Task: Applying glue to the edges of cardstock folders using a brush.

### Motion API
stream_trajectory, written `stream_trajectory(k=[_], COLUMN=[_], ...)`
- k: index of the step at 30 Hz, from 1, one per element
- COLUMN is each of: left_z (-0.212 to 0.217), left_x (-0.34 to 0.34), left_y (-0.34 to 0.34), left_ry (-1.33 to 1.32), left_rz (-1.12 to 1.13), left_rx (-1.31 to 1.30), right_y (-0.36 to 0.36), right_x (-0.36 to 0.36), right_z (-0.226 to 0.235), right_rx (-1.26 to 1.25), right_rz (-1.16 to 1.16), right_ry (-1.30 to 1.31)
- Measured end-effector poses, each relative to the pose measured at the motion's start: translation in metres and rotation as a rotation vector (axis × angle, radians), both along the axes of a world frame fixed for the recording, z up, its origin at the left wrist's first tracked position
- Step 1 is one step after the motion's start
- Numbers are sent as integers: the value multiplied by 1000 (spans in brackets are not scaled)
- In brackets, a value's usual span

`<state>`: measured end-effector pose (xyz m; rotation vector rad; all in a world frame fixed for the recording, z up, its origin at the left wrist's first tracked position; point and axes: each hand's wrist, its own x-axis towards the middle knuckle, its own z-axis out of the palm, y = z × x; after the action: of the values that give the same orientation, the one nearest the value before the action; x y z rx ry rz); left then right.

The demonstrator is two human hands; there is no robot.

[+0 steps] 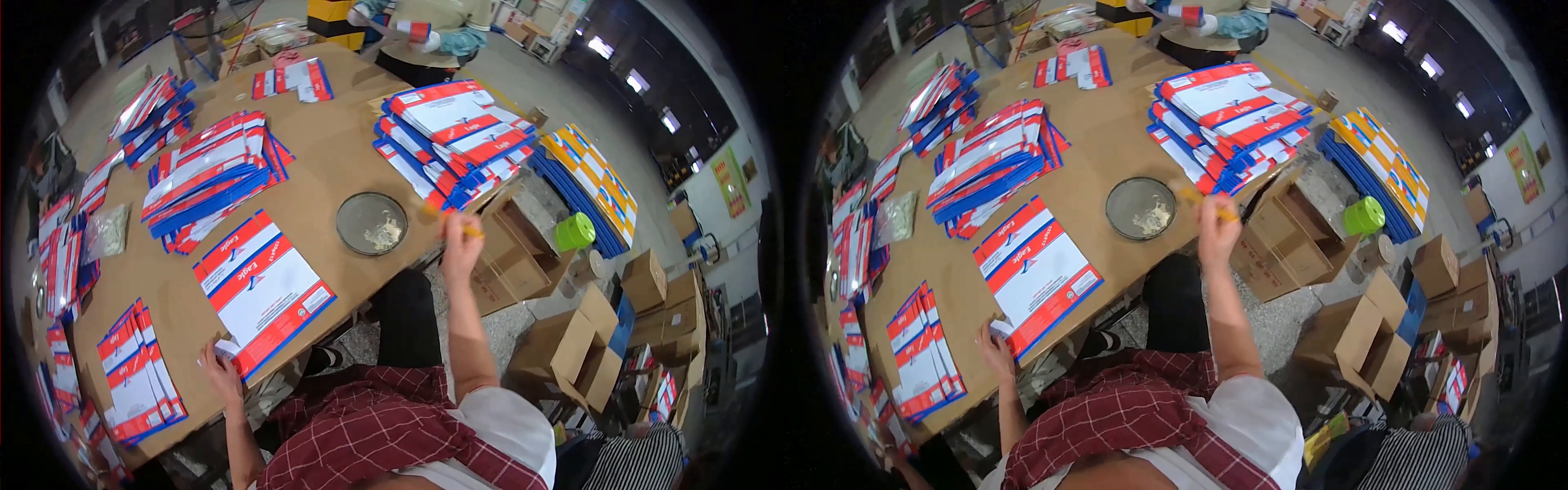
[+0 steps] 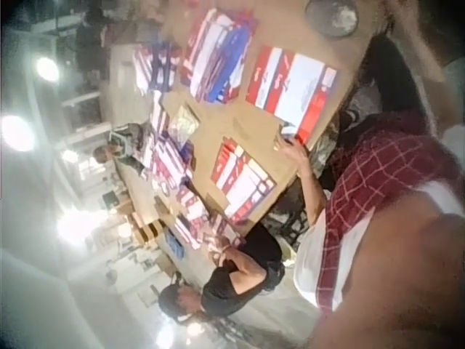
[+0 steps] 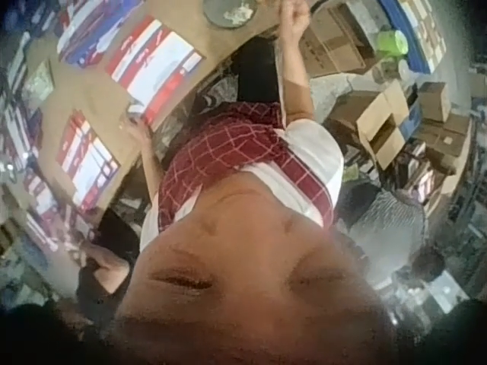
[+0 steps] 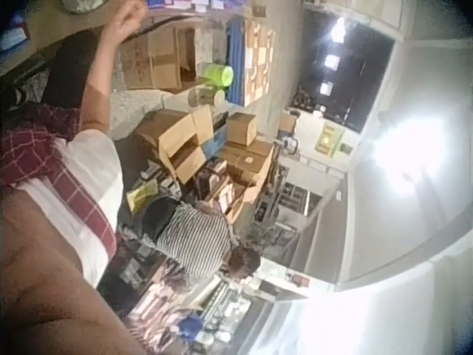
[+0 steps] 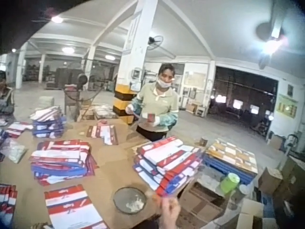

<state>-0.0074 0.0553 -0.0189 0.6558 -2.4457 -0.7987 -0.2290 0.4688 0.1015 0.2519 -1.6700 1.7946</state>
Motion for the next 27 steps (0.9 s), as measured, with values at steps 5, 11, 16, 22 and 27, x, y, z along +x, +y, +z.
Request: stream_trajectory(k=[5, 11, 16, 22, 27], left_z=[-5, -11, 0, -6, -6], left_x=[2, 3, 1, -3, -1], left_y=[-4, -3, 0, -2, -2], left_ry=[29, 64, 60, 61, 67], left_rz=[-25, 11, -13, -20, -6], left_rx=[-6, -35, 1, -32, -35], right_y=[69, 62, 73, 68, 55], right_x=[-104, -74, -25, -1, 16], right_z=[93, 68, 32, 8, 2], right_rx=[-881, -1081, -1061, -1159, -1147], right_rz=[272, 539, 744, 630, 743], right_ry=[43, -18, 108, 70, 63])
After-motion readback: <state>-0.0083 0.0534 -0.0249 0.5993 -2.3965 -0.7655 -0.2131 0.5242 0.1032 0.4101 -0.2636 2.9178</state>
